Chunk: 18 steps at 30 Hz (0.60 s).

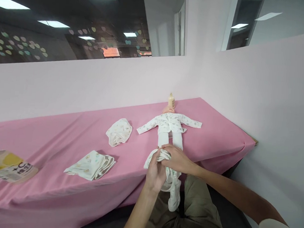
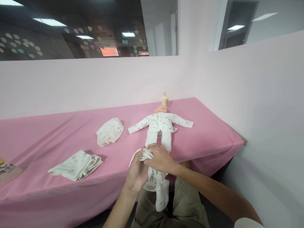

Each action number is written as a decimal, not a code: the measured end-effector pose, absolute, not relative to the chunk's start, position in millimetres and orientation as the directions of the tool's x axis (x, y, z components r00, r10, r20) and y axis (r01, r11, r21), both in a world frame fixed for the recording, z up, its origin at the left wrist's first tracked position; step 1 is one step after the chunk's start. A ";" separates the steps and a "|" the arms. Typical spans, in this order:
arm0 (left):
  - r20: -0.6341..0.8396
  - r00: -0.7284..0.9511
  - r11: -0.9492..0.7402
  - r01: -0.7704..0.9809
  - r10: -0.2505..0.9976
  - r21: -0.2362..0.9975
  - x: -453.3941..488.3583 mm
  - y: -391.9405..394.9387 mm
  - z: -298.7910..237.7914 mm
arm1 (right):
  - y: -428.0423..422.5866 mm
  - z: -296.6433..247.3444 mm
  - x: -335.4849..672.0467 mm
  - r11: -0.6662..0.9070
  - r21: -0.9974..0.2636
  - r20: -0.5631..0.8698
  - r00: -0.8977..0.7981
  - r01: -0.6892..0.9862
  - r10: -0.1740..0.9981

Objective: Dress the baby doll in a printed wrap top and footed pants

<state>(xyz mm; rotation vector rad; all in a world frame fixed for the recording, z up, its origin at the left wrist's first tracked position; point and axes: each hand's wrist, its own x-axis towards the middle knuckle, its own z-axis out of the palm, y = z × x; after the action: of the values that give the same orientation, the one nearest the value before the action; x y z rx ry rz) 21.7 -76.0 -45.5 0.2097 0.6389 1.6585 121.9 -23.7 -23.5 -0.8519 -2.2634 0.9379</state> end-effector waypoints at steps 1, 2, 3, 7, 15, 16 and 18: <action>-0.205 -0.221 -0.081 -0.844 0.953 0.530 21.3 -76.5 -45.1 | -23.9 -23.1 121.8 0.543 -0.755 0.241 -0.615 0.367 0.751; -0.197 -0.236 -0.095 -0.835 0.952 0.543 20.8 -76.8 -44.5 | -24.1 -23.0 121.9 0.527 -0.749 0.244 -0.573 0.402 0.783; -0.193 -0.242 -0.099 -0.828 0.951 0.552 20.4 -76.9 -43.9 | -24.2 -23.3 121.9 0.510 -0.740 0.244 -0.532 0.439 0.811; -0.212 -0.254 -0.098 -0.827 0.944 0.553 19.1 -75.8 -43.2 | -23.3 -27.3 121.2 0.480 -0.723 0.236 -0.476 0.497 0.847; -0.172 -0.223 -0.089 -0.820 0.959 0.565 16.5 -73.8 -43.2 | -17.1 -29.5 120.8 0.428 -0.813 0.222 -0.470 0.396 0.855; -0.172 -0.226 -0.092 -0.819 0.959 0.566 16.3 -73.3 -43.0 | -16.7 -30.1 120.2 0.418 -0.829 0.225 -0.463 0.372 0.858; -0.183 -0.213 -0.073 -0.819 0.960 0.569 15.8 -71.7 -43.5 | -15.0 -32.4 118.3 0.384 -0.868 0.223 -0.442 0.316 0.869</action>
<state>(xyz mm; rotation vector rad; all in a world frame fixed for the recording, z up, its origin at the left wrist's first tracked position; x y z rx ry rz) 15.8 -71.7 -43.5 0.2784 0.6691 1.6645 118.3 -15.0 -32.4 -1.0173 -1.9493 1.0138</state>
